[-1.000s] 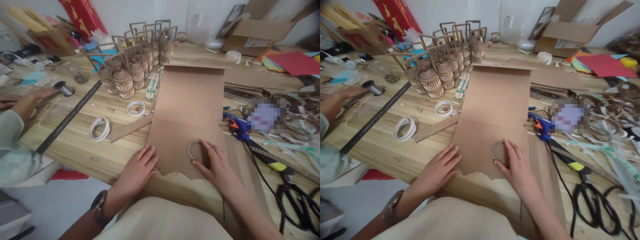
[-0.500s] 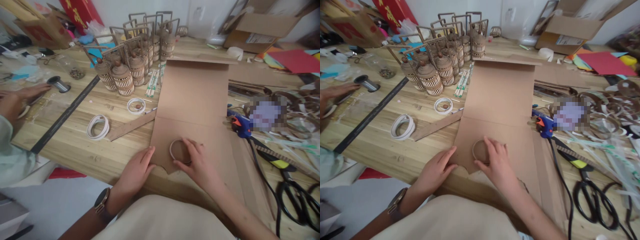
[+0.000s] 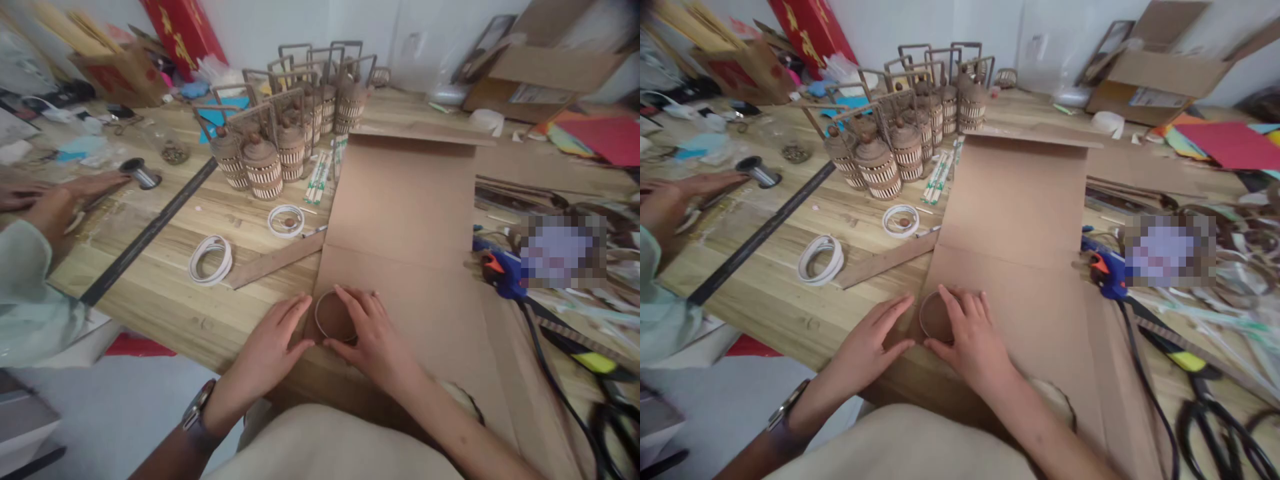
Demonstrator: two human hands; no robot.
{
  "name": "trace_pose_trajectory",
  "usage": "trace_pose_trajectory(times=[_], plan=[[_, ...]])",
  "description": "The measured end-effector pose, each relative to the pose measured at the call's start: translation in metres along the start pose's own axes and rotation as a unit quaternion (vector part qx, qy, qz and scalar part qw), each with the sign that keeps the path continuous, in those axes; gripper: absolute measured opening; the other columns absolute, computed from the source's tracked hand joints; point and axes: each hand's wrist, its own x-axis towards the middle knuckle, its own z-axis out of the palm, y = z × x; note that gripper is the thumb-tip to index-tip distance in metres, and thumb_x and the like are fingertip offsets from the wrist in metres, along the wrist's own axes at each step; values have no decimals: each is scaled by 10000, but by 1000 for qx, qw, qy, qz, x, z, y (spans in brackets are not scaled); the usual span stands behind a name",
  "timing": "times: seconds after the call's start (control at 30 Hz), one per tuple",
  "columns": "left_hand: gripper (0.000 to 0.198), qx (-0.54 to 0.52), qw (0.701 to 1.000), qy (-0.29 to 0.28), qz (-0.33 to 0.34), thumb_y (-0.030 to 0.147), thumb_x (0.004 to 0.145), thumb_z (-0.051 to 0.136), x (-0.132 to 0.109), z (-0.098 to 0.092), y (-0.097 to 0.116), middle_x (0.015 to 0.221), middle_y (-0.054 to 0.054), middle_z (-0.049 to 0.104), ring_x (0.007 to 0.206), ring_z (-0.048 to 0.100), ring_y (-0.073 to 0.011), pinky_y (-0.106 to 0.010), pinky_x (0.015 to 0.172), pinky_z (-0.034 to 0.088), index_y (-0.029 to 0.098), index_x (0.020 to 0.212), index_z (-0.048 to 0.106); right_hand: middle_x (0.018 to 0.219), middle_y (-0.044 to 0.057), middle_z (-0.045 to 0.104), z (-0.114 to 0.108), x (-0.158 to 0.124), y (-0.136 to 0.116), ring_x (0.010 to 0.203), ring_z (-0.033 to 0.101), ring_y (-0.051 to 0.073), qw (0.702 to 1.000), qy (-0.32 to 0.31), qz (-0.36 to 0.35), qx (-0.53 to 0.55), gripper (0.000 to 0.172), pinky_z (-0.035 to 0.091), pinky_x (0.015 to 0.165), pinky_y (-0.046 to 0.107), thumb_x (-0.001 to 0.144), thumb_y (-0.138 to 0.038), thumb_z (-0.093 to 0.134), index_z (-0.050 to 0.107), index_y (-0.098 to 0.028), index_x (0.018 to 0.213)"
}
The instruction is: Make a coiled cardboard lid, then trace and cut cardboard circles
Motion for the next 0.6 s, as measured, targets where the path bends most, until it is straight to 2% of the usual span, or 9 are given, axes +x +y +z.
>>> trace_pose_trajectory(times=[0.13, 0.23, 0.3, 0.43, 0.53, 0.6], plan=[[261, 151, 979, 137, -31, 290, 953, 558, 13, -21, -22, 1177, -95, 723, 1103, 648, -259, -408, 974, 522, 184, 1172, 652, 1345, 145, 557, -8, -6, 21, 1239, 573, 331, 997, 45, 24, 49, 705, 460, 1056, 606, 871, -329, 654, 332, -274, 1495], [234, 215, 953, 195, -87, 288, 971, 513, 23, -41, -41, 1038, -98, 744, 982, 656, -270, -408, 907, 522, 168, 1070, 687, 1351, 148, 539, -14, -8, 29, 1269, 559, 316, 995, 42, 37, 84, 624, 538, 1004, 508, 909, -350, 604, 363, -266, 1479], [240, 244, 938, 215, -118, 293, 971, 498, 27, -53, -51, 985, -102, 734, 943, 646, -284, -409, 872, 512, 172, 1030, 697, 1356, 151, 533, -14, -9, 30, 1269, 563, 310, 994, 38, 42, 88, 602, 544, 1002, 493, 921, -348, 582, 365, -261, 1476], [280, 303, 905, 235, -182, 323, 952, 496, 32, -67, -66, 932, -153, 715, 862, 627, -331, -435, 786, 481, 139, 995, 703, 1349, 148, 553, -4, -12, 34, 1230, 590, 330, 997, 55, 21, 56, 643, 488, 1030, 597, 896, -335, 597, 344, -275, 1484], [286, 320, 901, 220, -195, 293, 950, 483, 32, -71, -74, 820, -142, 724, 743, 625, -310, -422, 741, 463, 147, 871, 715, 1348, 141, 574, 1, -11, 33, 1226, 589, 348, 998, 46, 18, 37, 668, 457, 1030, 653, 871, -317, 619, 357, -287, 1485], [285, 325, 899, 221, -194, 290, 951, 481, 33, -73, -76, 816, -144, 727, 752, 627, -310, -421, 746, 459, 146, 886, 718, 1358, 146, 576, -1, -5, 25, 1236, 580, 343, 999, 26, 18, 39, 692, 473, 1034, 620, 849, -296, 647, 377, -264, 1486]])
